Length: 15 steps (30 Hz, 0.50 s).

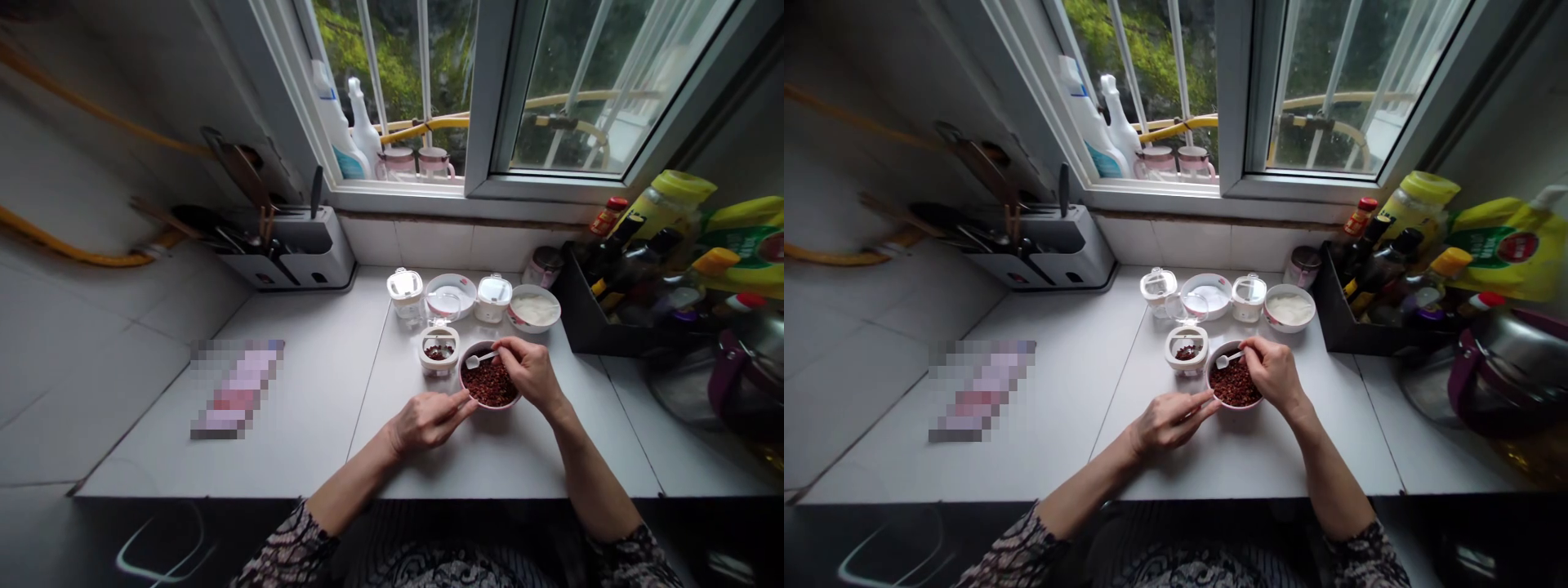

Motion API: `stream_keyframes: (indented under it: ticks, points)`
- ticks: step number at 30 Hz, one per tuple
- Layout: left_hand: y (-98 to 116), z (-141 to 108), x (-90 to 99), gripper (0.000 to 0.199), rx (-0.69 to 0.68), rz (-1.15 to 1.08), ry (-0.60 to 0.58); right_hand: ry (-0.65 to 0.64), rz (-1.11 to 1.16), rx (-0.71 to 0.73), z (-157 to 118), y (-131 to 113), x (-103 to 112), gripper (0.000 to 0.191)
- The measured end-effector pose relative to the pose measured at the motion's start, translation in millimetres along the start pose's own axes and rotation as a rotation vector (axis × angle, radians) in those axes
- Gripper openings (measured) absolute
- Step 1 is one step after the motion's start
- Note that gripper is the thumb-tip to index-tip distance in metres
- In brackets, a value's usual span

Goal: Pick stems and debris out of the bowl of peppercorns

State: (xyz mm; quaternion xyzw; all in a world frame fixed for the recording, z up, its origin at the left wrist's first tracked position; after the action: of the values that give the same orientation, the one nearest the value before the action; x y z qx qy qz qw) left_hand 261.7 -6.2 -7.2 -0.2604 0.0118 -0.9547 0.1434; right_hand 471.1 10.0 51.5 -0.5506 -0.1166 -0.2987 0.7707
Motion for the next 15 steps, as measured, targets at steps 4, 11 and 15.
stream_keyframes:
  ticks: [4, 11, 15]
  points:
    - [0, 0, -0.1, 0.038, 0.006, -0.006, -0.007, -0.044, -0.044, 0.055, -2, -6, -6, 0.022]
    - [0, 0, 0.0, 0.041, 0.011, -0.007, -0.002, -0.07, 0.11, -0.124, 0, 2, -1, 0.02]
    - [0, 0, 0.0, 0.04, 0.01, -0.01, 0.004, -0.073, 0.184, -0.187, 1, 4, 0, 0.019]
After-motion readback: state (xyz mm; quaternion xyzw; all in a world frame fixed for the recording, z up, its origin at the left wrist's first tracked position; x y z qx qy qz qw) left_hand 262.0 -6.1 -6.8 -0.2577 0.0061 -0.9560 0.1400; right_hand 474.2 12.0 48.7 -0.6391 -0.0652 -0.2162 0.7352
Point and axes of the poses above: each hand's wrist, its own z-axis towards the middle knuckle, its own x-axis out of the back of the hand, y = z × x, the point moved 2 cm from there along z, towards the middle knuckle, and after that the axes turned 8 degrees about y, right-handed, at the moved point
